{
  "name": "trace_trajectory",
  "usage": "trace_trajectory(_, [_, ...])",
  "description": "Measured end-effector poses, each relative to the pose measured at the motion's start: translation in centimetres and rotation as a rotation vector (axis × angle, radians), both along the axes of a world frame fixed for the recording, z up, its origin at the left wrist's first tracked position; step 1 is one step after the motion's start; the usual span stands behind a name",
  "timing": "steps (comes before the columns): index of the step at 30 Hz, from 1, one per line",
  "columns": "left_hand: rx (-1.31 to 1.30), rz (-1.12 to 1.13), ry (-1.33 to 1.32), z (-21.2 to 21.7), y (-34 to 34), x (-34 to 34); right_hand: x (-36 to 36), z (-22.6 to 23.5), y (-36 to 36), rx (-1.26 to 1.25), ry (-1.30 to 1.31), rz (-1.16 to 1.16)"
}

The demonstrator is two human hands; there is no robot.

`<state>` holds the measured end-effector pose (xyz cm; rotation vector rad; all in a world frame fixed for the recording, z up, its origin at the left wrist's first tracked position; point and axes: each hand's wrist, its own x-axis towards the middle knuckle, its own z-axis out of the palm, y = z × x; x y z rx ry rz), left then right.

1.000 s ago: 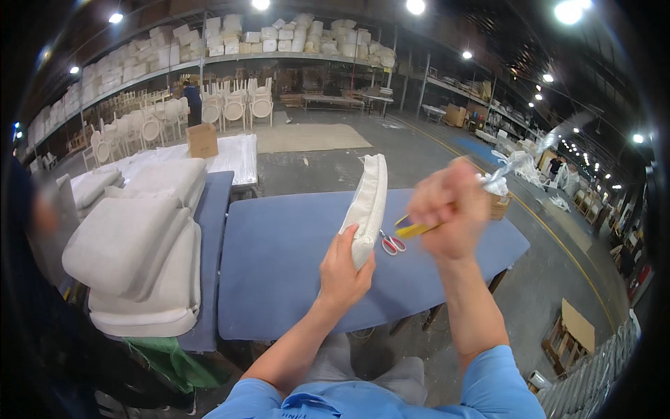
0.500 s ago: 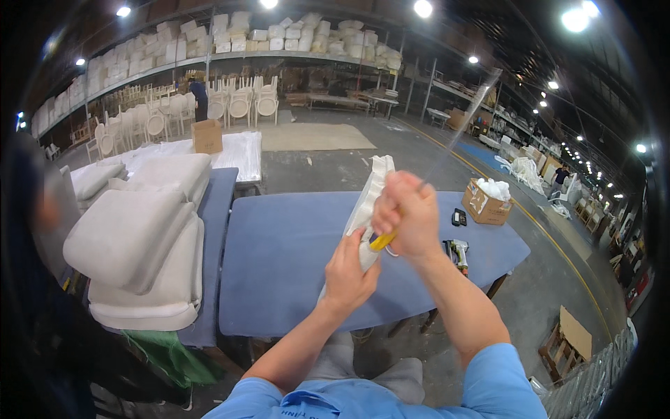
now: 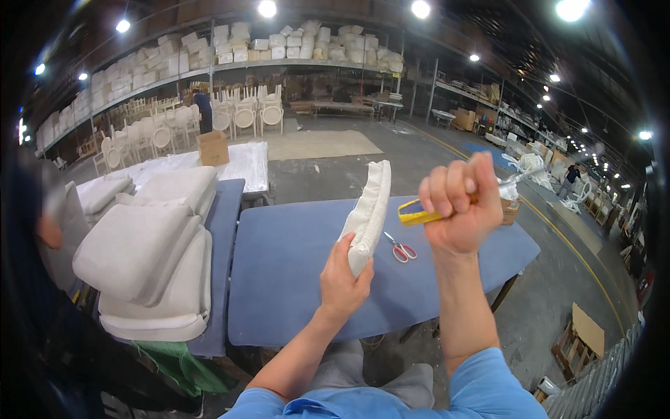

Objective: The person staples the edge of a white cushion, then uses a screwdriver and scissors to trim excess fabric along the seam. The person stacks the finished cushion with others and repeats the trimming process on a second cushion.

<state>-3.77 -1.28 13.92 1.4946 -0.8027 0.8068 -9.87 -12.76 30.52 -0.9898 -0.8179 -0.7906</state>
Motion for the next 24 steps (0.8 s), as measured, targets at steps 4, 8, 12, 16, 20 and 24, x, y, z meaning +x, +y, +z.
trace_trajectory(4, [-0.009,-0.036,0.039,0.1,-0.2,0.1,1.3,-3.2,2.2,-0.195,0.189,-0.078])
trace_trajectory(8, [-0.002,-0.026,0.006,0.3,-0.1,0.1,0.2,1.5,-0.1,-0.118,0.051,0.062])
trace_trajectory(12, [0.104,-0.042,0.094,0.0,-0.1,-0.2,1.8,-1.4,1.2,-0.289,0.243,-0.158])
trace_trajectory(16, [0.065,-0.077,0.064,0.0,-0.5,-0.9,0.7,1.4,0.8,-0.338,0.337,-0.067])
trace_trajectory(20, [0.036,-0.045,0.023,0.2,-0.3,-0.3,0.1,2.3,0.6,-0.135,0.191,0.08])
trace_trajectory(24, [0.021,-0.067,-0.02,-0.2,-0.3,-0.5,0.6,0.4,0.8,-0.196,0.361,-0.022])
